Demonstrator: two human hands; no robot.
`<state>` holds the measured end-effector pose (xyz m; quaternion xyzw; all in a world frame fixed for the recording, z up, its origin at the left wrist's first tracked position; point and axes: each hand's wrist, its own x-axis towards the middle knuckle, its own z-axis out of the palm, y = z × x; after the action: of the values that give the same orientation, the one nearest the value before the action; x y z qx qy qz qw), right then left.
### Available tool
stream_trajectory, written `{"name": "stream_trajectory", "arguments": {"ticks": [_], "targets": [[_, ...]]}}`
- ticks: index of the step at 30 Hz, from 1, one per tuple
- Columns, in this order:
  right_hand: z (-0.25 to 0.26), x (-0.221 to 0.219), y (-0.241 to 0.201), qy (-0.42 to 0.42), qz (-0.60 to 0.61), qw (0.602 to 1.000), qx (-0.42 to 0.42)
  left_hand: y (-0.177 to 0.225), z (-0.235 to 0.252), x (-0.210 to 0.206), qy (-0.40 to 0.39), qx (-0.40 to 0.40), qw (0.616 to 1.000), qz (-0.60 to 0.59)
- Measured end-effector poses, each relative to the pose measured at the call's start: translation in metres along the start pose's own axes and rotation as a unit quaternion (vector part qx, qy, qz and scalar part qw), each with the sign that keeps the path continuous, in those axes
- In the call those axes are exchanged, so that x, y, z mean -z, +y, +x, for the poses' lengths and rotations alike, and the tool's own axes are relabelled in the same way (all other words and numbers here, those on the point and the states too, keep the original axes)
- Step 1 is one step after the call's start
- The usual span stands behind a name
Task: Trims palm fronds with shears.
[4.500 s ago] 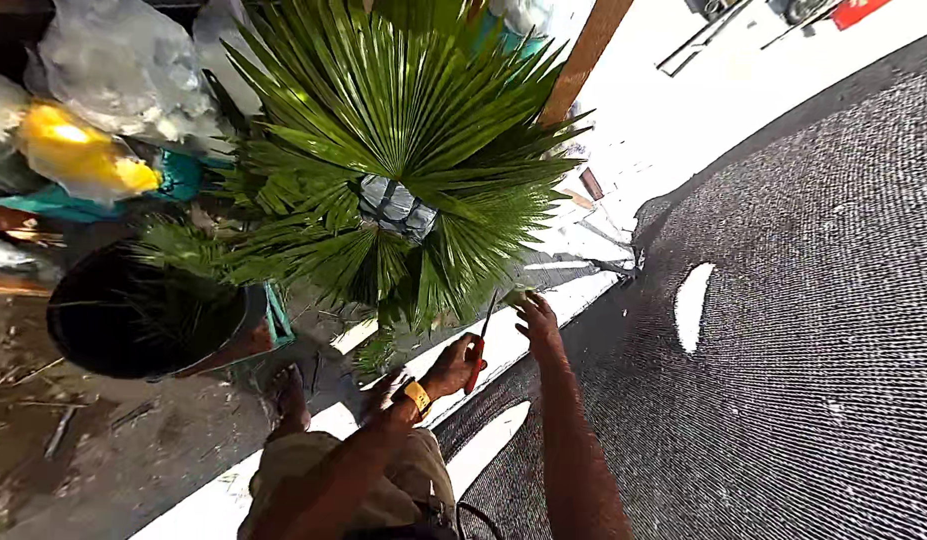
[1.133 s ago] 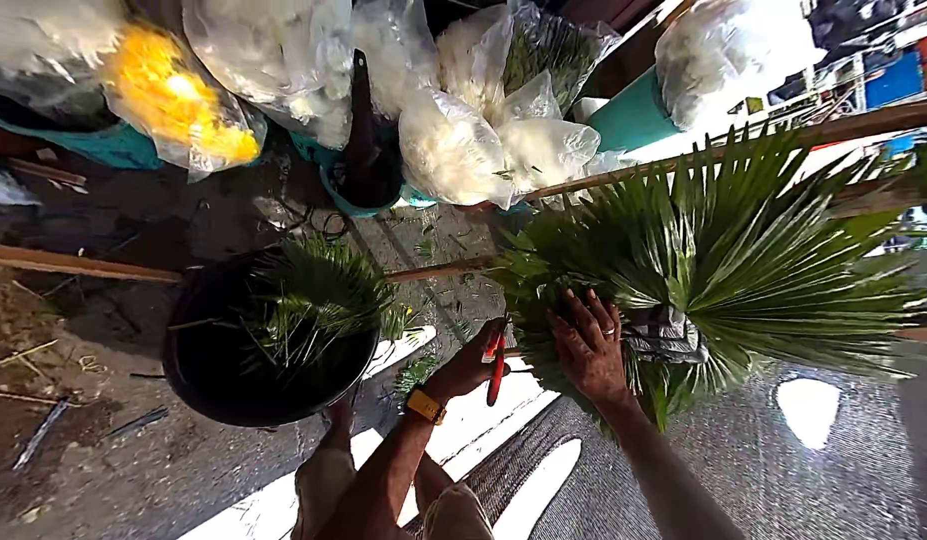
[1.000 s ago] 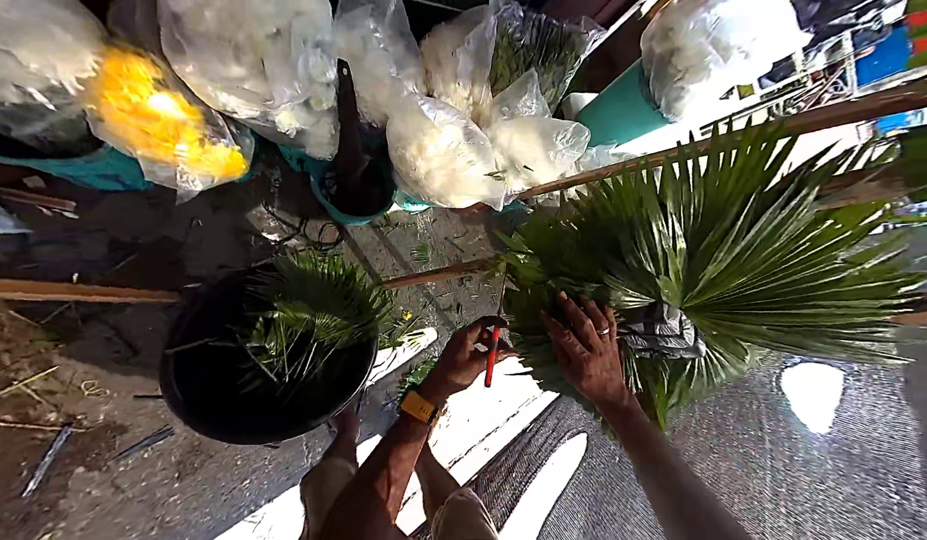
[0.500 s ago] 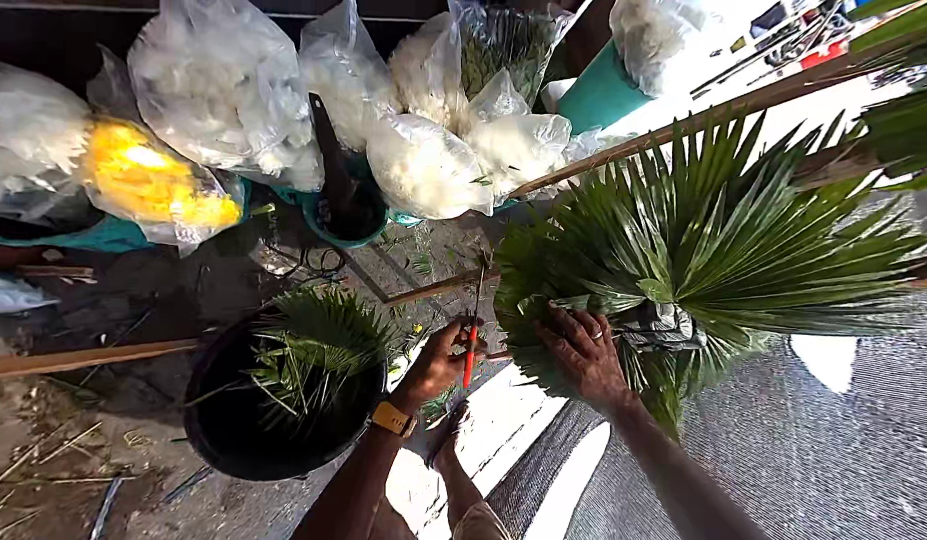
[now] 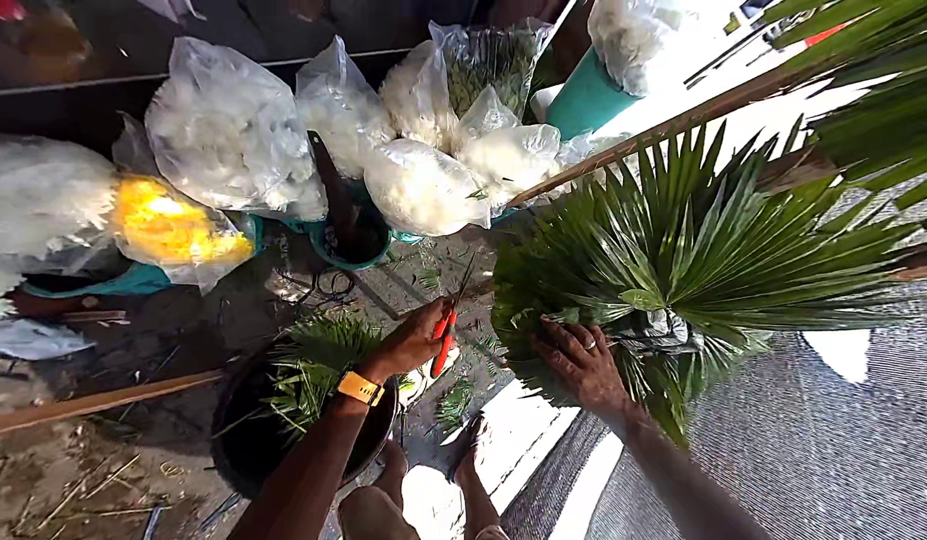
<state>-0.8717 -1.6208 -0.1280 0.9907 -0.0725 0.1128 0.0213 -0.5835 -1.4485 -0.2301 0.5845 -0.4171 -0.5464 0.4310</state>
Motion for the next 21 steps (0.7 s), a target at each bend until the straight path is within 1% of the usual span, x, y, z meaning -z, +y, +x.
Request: {"name": "stream_trajectory", "arguments": {"ticks": [3, 5, 6, 9, 12, 14, 17, 19, 21], "targets": [[0.001, 0.002, -0.001, 0.002, 0.001, 1.0, -0.002, 0.027, 0.014, 0.003, -0.047, -0.024, 0.999, 0.002], [0.002, 0.003, -0.002, -0.003, -0.006, 1.0, -0.005, 0.045, 0.03, 0.009, -0.054, -0.043, 0.998, 0.007], [0.001, 0.003, -0.003, -0.007, -0.007, 1.0, -0.007, 0.05, 0.037, 0.013, -0.045, -0.048, 0.998, 0.009], [0.001, 0.004, -0.004, -0.005, -0.003, 1.0, -0.01, 0.047, 0.04, 0.025, -0.042, -0.035, 0.998, 0.017], [0.001, 0.003, -0.004, -0.002, 0.001, 1.0, -0.014, 0.032, 0.025, 0.027, -0.046, -0.012, 0.999, -0.002], [0.001, 0.003, -0.004, -0.005, -0.002, 1.0, -0.013, 0.02, 0.016, 0.017, -0.04, -0.006, 0.999, -0.034], [-0.002, 0.001, -0.004, 0.0, 0.0, 1.0, -0.014, 0.003, 0.006, -0.014, -0.017, -0.005, 0.996, -0.083], [-0.003, 0.0, -0.005, 0.001, 0.002, 1.0, -0.016, 0.004, 0.006, -0.034, -0.018, -0.022, 0.995, -0.094], [-0.003, -0.001, -0.004, 0.0, 0.005, 1.0, -0.014, 0.016, 0.009, -0.045, -0.018, -0.041, 0.994, -0.099]]}}
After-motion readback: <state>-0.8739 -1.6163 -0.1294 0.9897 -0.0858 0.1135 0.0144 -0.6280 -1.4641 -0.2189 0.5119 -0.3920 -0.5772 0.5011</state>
